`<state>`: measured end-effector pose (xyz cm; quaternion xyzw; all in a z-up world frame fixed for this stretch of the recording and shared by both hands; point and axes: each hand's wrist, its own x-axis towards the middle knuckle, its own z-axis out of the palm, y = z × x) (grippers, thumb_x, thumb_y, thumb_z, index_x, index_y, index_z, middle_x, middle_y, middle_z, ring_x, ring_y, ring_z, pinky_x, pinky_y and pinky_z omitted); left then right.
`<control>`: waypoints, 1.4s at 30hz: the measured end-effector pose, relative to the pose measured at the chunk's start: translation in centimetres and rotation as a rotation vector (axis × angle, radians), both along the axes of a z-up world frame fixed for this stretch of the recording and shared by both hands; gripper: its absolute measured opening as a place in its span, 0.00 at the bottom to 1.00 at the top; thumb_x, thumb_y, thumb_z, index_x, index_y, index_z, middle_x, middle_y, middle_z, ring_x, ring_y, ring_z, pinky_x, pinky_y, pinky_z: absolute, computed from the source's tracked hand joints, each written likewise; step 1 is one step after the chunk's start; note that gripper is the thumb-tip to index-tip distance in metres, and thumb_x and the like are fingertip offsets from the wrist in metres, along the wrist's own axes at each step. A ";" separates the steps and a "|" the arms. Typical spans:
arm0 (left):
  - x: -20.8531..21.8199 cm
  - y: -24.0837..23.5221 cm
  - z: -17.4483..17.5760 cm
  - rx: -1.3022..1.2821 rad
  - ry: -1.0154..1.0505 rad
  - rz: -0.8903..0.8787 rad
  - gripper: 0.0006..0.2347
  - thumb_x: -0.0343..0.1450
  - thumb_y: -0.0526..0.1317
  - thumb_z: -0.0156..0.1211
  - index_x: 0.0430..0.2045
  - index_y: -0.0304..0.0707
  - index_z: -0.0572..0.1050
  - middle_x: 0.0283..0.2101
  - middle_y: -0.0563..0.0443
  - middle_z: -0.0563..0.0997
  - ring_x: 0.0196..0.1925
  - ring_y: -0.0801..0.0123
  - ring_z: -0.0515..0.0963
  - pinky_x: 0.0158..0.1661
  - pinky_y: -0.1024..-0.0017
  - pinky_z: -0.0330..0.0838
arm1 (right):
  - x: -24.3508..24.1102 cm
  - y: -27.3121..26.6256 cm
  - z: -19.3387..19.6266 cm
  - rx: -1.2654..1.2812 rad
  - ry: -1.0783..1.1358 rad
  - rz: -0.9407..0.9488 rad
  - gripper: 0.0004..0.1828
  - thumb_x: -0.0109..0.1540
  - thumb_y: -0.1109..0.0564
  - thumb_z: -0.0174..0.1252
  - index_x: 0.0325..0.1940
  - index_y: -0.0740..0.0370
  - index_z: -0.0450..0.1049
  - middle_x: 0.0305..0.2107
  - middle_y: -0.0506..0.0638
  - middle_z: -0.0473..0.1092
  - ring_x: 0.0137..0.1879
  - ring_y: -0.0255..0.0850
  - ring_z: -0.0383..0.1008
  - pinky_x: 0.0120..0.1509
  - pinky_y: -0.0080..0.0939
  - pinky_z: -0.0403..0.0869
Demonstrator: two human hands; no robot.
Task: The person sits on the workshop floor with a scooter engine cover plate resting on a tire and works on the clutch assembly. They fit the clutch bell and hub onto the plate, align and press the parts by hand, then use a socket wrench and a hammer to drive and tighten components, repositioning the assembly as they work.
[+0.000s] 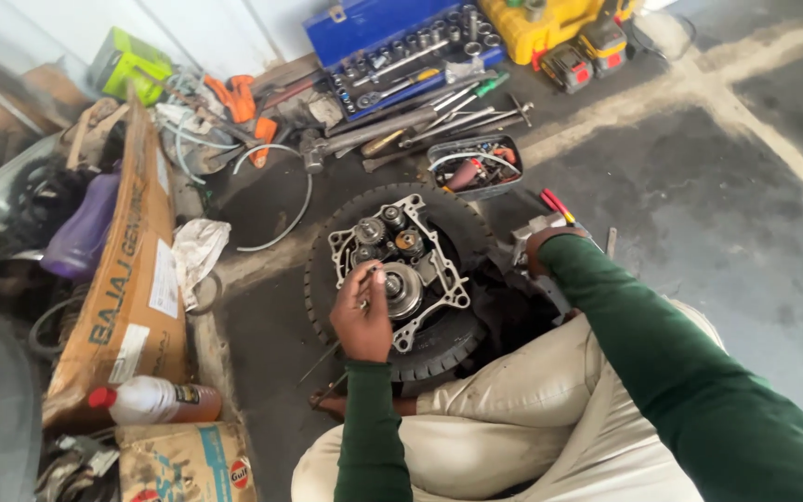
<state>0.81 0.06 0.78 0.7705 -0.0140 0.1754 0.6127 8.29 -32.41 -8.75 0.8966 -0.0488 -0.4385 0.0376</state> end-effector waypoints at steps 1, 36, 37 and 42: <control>0.1 0.1 -0.2 0.045 0.000 0.001 0.09 0.75 0.38 0.62 0.45 0.33 0.81 0.42 0.46 0.87 0.43 0.70 0.86 0.44 0.70 0.79 | -0.2 0.2 1.0 -0.003 -0.093 -0.009 0.24 0.58 0.43 0.66 0.57 0.50 0.80 0.54 0.52 0.77 0.61 0.53 0.78 0.61 0.59 0.77; 1.5 1.7 -1.2 0.345 0.326 -0.294 0.12 0.78 0.42 0.57 0.34 0.28 0.78 0.23 0.33 0.76 0.25 0.44 0.75 0.31 0.50 0.63 | -4.2 13.6 19.7 0.772 -0.935 0.465 0.23 0.63 0.45 0.57 0.57 0.59 0.73 0.32 0.57 0.76 0.39 0.59 0.77 0.37 0.60 0.73; 2.1 1.7 -0.5 0.410 0.338 -0.284 0.13 0.78 0.43 0.60 0.33 0.28 0.79 0.26 0.33 0.78 0.28 0.44 0.78 0.33 0.52 0.65 | -3.9 13.3 20.1 0.773 -0.931 0.466 0.23 0.63 0.45 0.57 0.58 0.59 0.73 0.32 0.58 0.76 0.38 0.59 0.77 0.37 0.60 0.73; 1.3 2.2 2.4 0.277 -0.073 -0.189 0.08 0.69 0.38 0.66 0.36 0.31 0.81 0.38 0.41 0.82 0.38 0.51 0.84 0.37 0.61 0.76 | -3.4 12.9 20.2 0.802 -0.942 0.462 0.23 0.63 0.45 0.58 0.57 0.59 0.73 0.32 0.58 0.76 0.38 0.59 0.78 0.37 0.61 0.73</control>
